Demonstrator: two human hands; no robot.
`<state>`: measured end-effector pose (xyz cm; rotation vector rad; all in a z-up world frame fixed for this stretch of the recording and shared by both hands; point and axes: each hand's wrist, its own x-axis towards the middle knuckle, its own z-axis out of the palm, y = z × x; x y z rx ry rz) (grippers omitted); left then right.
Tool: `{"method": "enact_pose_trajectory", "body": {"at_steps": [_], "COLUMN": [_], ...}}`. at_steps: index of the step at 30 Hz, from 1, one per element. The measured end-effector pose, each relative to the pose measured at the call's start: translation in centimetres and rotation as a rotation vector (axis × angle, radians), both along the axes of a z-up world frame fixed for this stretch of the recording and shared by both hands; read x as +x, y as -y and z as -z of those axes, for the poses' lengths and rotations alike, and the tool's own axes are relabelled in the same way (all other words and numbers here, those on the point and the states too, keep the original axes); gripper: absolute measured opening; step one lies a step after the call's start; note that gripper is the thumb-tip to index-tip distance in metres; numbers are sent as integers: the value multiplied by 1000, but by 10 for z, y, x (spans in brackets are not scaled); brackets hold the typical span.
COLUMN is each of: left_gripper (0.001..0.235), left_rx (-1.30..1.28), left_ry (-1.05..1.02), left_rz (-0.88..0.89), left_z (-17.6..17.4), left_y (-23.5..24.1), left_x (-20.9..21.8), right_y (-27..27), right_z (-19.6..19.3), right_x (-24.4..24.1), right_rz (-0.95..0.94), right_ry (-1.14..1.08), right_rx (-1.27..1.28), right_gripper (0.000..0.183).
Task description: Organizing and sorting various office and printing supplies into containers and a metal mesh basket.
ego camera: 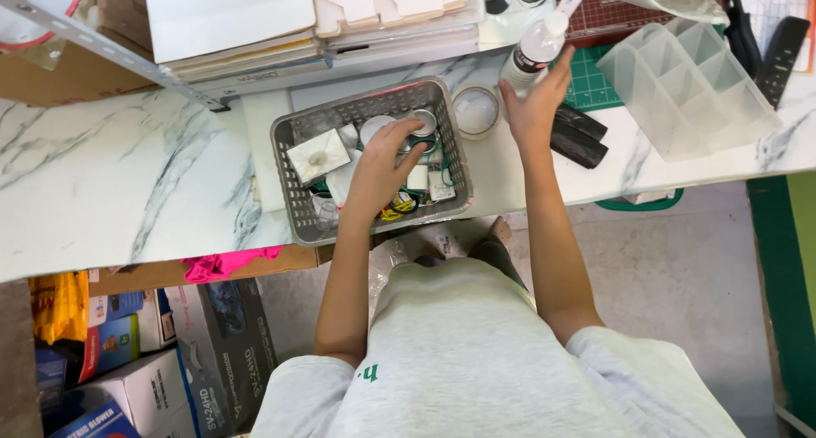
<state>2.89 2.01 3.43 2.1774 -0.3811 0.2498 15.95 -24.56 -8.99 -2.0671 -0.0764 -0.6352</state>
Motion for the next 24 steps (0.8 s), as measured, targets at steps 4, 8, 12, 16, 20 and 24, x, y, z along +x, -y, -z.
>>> {"method": "enact_pose_trajectory", "body": {"at_steps": [4, 8, 12, 16, 20, 24], "left_gripper": [37, 65, 88, 82, 81, 77], "left_rx": [127, 468, 507, 519, 434, 268], "left_ry": [58, 4, -79, -161, 33, 92], "left_rz": [-125, -399, -470, -499, -406, -258], "left_z": [23, 28, 70, 52, 29, 6], "left_y": [-35, -65, -96, -94, -80, -51], "left_x": [-5, -18, -32, -45, -52, -57], "right_y": [-29, -68, -101, -149, -173, -155], "right_z": [-31, -79, -78, -73, -69, -71], "right_x": [-57, -96, -102, -108, -111, -114], "right_rz": [10, -90, -546, -749, -852, -745], "right_ry": [-50, 39, -42, -32, -195, -306], "right_rx": [-20, -154, -196, -247, -83, 111], "right_gripper": [121, 106, 47, 41, 55, 47]}}
